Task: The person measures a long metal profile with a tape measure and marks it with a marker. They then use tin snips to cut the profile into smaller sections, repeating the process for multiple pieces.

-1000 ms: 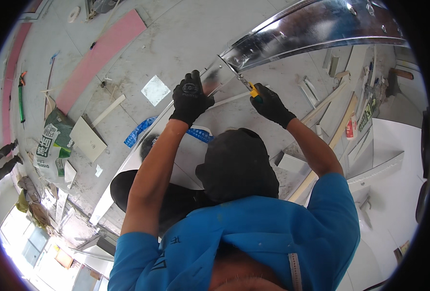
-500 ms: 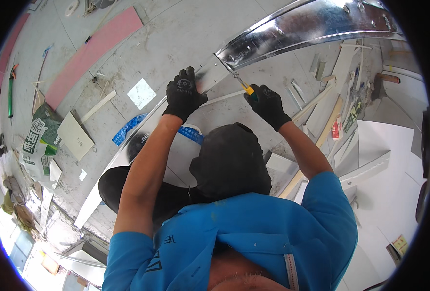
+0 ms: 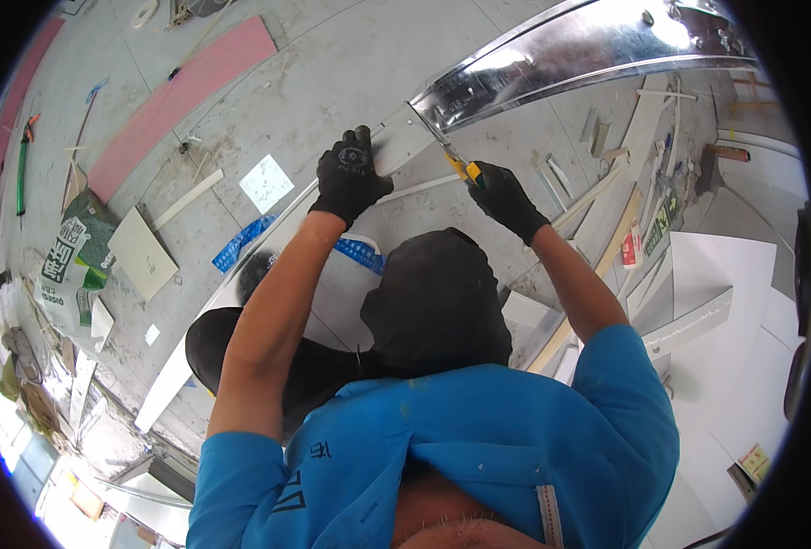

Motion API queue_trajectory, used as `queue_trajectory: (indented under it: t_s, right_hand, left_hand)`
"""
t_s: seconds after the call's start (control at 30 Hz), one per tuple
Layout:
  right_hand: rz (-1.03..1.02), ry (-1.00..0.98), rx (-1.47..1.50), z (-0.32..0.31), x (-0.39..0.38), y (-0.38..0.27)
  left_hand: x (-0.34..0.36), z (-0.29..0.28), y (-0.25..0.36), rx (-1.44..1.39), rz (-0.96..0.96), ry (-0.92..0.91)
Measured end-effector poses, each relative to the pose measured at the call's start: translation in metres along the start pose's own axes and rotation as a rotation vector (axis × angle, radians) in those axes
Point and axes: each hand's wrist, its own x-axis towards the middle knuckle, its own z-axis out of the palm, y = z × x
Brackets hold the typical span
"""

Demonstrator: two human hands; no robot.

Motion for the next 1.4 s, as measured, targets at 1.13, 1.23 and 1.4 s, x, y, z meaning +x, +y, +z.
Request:
queue_trajectory:
  t_s: [1.13, 1.23, 1.4]
  right_hand:
    - [-0.109, -0.267, 0.266, 0.069, 0.054, 0.077]
    - [-0.312, -0.043, 0.429, 0.086, 0.054, 0.082]
    - [-0.365, -0.136, 0.349, 0.092, 0.05, 0.088]
  left_hand:
    - [0.008, 0.009, -0.016, 0.065, -0.003, 0.017]
    - [0.01, 0.007, -0.014, 0.047, -0.016, -0.003]
    - [0.007, 0.002, -0.009, 0.075, -0.05, -0.032]
